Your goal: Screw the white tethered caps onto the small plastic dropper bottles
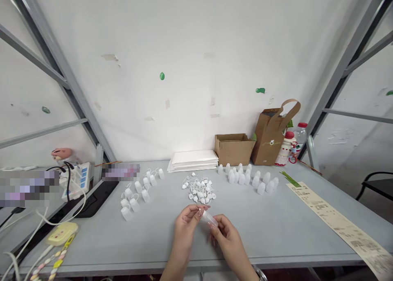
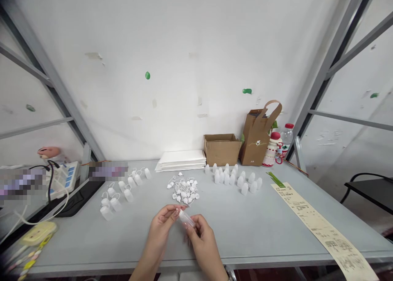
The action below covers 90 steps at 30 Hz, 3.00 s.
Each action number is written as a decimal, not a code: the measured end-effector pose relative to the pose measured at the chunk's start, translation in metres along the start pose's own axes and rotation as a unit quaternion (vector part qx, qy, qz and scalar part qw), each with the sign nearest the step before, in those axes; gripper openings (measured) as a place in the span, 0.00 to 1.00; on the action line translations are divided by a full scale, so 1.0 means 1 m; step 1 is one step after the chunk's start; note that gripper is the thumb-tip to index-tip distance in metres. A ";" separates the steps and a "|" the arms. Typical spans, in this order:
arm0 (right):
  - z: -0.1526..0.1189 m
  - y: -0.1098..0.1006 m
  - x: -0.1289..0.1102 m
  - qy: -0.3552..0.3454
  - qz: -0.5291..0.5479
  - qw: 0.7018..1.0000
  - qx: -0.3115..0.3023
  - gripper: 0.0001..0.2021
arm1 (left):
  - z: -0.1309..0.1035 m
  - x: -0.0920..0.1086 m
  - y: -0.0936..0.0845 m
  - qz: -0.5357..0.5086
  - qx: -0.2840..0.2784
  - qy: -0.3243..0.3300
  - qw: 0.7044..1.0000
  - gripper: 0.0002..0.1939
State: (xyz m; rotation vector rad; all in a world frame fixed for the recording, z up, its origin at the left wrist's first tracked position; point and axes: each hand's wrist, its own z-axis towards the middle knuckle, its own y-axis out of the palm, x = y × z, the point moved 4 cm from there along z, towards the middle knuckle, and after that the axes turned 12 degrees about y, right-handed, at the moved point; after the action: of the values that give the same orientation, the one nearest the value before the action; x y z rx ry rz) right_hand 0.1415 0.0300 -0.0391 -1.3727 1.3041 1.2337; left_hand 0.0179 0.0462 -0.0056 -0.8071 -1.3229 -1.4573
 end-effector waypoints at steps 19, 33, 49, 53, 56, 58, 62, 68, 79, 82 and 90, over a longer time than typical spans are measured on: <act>0.000 -0.005 -0.001 -0.012 0.044 0.998 0.031 0.16 | -0.001 0.034 -0.009 0.283 -0.111 0.020 0.952 0.05; -0.003 -0.011 -0.002 -0.028 0.014 0.995 0.090 0.12 | -0.004 0.034 -0.015 0.194 -0.046 0.016 0.980 0.07; -0.012 -0.003 -0.008 -0.079 -0.120 0.988 0.052 0.08 | -0.003 0.002 -0.014 -0.229 0.078 -0.143 0.960 0.09; -0.012 -0.002 -0.008 -0.087 -0.135 0.986 0.051 0.10 | -0.003 0.004 -0.013 -0.220 0.075 -0.144 0.962 0.08; -0.012 -0.001 -0.007 -0.091 -0.141 0.985 0.050 0.10 | -0.003 0.005 -0.014 -0.210 0.075 -0.140 0.965 0.08; -0.012 -0.001 -0.007 -0.089 -0.142 0.984 0.053 0.10 | -0.002 0.006 -0.014 -0.203 0.071 -0.136 0.967 0.08; -0.012 -0.002 -0.007 -0.089 -0.144 0.984 0.056 0.10 | -0.001 0.010 -0.015 -0.156 0.053 -0.124 0.979 0.12; -0.013 0.000 -0.009 -0.090 -0.161 0.982 0.048 0.10 | 0.000 0.012 -0.022 -0.073 0.022 -0.110 0.991 0.18; -0.013 0.000 -0.008 -0.091 -0.172 0.980 0.041 0.09 | 0.003 0.004 -0.028 -0.128 -0.008 -0.149 0.980 0.12; -0.013 0.000 -0.009 -0.093 -0.170 0.980 0.042 0.09 | 0.004 0.002 -0.030 -0.133 -0.014 -0.155 0.979 0.11; -0.013 0.001 -0.008 -0.093 -0.174 0.980 0.035 0.09 | 0.005 0.005 -0.030 -0.104 -0.029 -0.154 0.982 0.12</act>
State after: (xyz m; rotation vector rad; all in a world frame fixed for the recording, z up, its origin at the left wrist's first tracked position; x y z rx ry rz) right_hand 0.1424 0.0180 -0.0292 -1.3317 0.9215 1.0365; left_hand -0.0129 0.0481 -0.0104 -0.9876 -1.6431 -1.5850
